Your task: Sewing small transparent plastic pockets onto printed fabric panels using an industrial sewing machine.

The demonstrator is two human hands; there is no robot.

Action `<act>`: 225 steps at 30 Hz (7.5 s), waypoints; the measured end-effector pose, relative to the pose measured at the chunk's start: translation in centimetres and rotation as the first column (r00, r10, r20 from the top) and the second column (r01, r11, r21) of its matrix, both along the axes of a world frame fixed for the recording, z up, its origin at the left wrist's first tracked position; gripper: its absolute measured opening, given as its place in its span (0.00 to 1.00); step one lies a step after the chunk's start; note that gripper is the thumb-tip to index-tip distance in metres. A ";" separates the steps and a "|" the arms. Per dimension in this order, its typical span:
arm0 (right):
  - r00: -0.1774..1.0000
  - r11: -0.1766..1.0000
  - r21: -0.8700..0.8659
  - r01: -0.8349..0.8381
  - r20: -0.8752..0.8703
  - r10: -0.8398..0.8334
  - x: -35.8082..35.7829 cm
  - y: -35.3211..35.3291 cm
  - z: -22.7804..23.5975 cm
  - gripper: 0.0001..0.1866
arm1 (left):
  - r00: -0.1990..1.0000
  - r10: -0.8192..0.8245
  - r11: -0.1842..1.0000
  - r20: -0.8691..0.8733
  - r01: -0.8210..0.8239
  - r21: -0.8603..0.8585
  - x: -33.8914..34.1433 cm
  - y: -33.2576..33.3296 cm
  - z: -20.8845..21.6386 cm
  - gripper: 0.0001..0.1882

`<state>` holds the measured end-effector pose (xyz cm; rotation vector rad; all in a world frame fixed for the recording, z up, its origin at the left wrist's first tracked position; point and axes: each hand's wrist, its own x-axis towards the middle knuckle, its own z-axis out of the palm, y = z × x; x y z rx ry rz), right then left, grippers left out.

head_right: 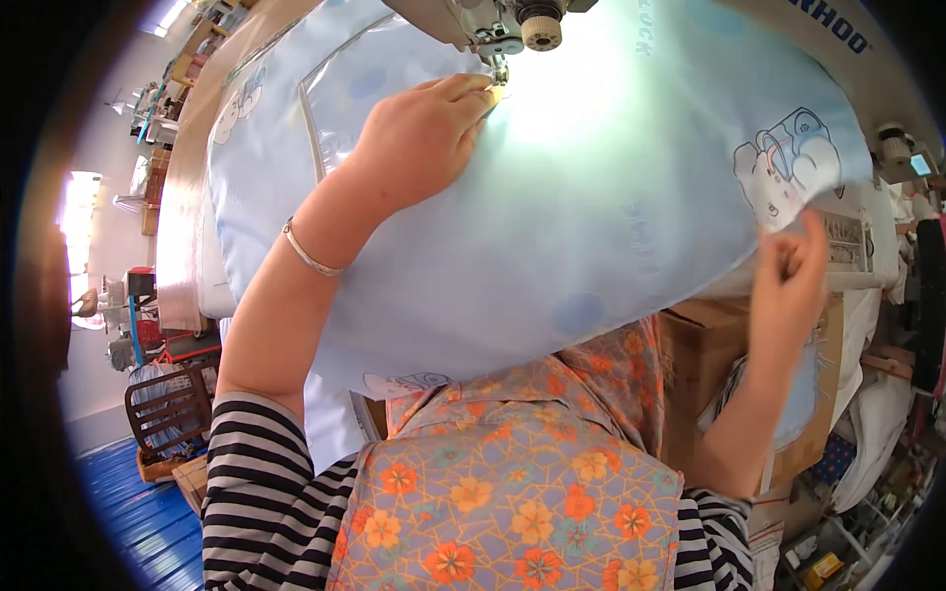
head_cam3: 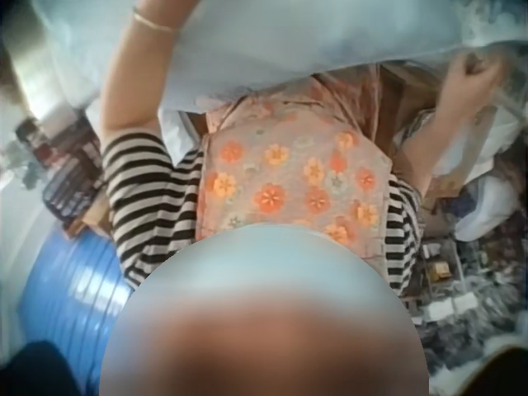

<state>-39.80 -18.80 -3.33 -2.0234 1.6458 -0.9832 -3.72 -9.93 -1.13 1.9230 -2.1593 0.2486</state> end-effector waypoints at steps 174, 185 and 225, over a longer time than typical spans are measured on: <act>0.769 0.748 -0.261 -0.610 0.031 0.638 7.7 3.1 -0.1 0.05 | 0.865 0.493 0.822 -0.093 -0.498 -0.278 15.9 -10.7 -4.3 0.20; 0.871 0.845 -0.209 -0.492 -0.117 0.478 3.4 0.8 -4.0 0.09 | 0.723 -0.577 0.789 -0.379 0.376 -0.485 -1.9 12.9 -3.5 0.11; 0.523 0.522 -0.026 -0.852 -0.076 0.849 15.0 6.9 1.6 0.29 | 0.810 0.100 0.932 -0.578 -0.280 -0.230 3.5 0.2 -3.7 0.15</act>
